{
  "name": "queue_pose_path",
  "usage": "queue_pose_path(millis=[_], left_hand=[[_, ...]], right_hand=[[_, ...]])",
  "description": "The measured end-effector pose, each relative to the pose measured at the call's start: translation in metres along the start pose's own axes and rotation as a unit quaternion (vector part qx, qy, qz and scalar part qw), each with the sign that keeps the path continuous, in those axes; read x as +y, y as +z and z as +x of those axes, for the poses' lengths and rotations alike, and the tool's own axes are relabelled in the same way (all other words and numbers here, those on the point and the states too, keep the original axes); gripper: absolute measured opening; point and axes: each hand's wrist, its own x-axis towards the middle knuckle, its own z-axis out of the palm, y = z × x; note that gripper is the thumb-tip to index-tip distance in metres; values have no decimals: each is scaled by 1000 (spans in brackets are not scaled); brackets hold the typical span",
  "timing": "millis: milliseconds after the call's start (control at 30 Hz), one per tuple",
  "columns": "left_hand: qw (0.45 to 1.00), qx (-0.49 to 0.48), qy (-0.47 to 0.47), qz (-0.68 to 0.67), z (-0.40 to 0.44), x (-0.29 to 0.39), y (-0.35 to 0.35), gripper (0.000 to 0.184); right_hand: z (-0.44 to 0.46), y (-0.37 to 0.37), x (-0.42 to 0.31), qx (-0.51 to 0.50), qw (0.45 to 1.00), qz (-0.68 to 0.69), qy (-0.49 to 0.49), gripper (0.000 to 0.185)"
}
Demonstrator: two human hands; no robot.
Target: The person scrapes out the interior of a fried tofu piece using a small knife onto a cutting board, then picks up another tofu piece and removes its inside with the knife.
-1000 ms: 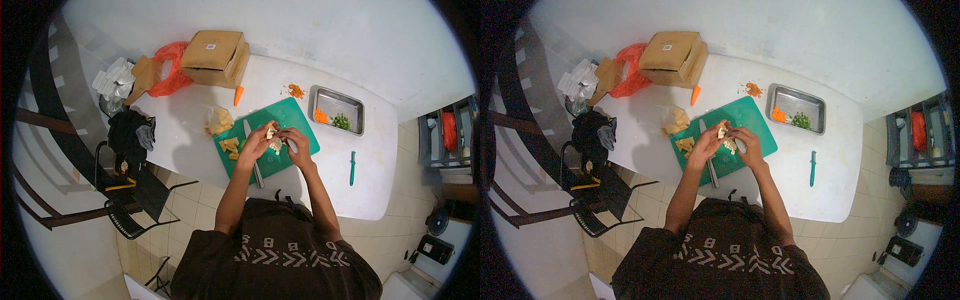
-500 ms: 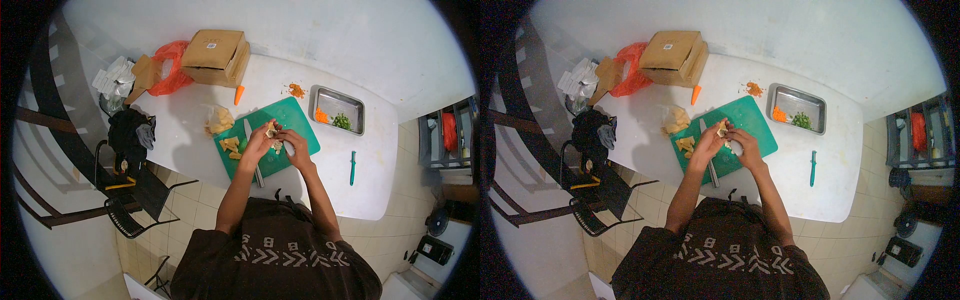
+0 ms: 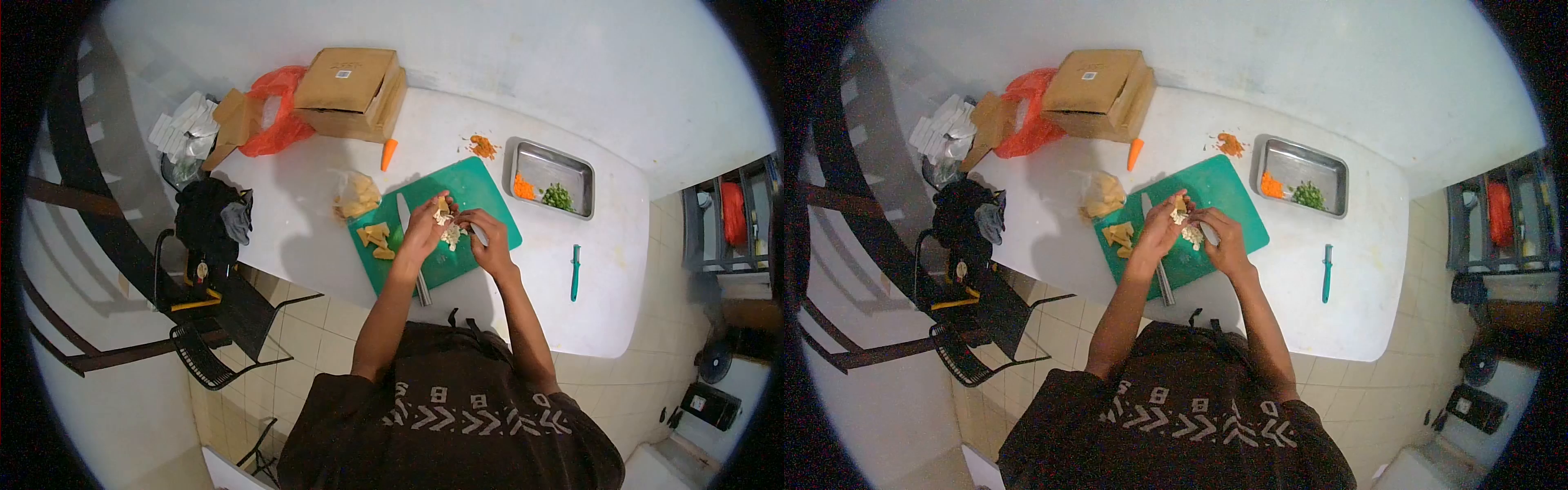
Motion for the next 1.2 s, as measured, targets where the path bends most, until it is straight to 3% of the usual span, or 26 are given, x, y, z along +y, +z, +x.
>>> queue_pose_path(millis=[200, 400, 1000, 1067, 1200], left_hand=[[1000, 6, 3, 18, -3, 4, 13, 34], [999, 17, 4, 38, 1, 1, 6, 36], [1000, -1, 10, 0, 5, 2, 3, 34], [1000, -3, 17, -6, 5, 4, 3, 34], [1000, 23, 8, 4, 3, 7, 4, 34]], right_hand=[[1, 4, 1, 26, 999, -6, -31, 47], [-1, 4, 7, 1, 1000, -16, -18, 50], [-1, 6, -1, 46, 999, 9, -6, 48], [-3, 9, -1, 52, 998, -16, -37, 34], [-6, 9, 7, 59, 998, 9, -34, 32]])
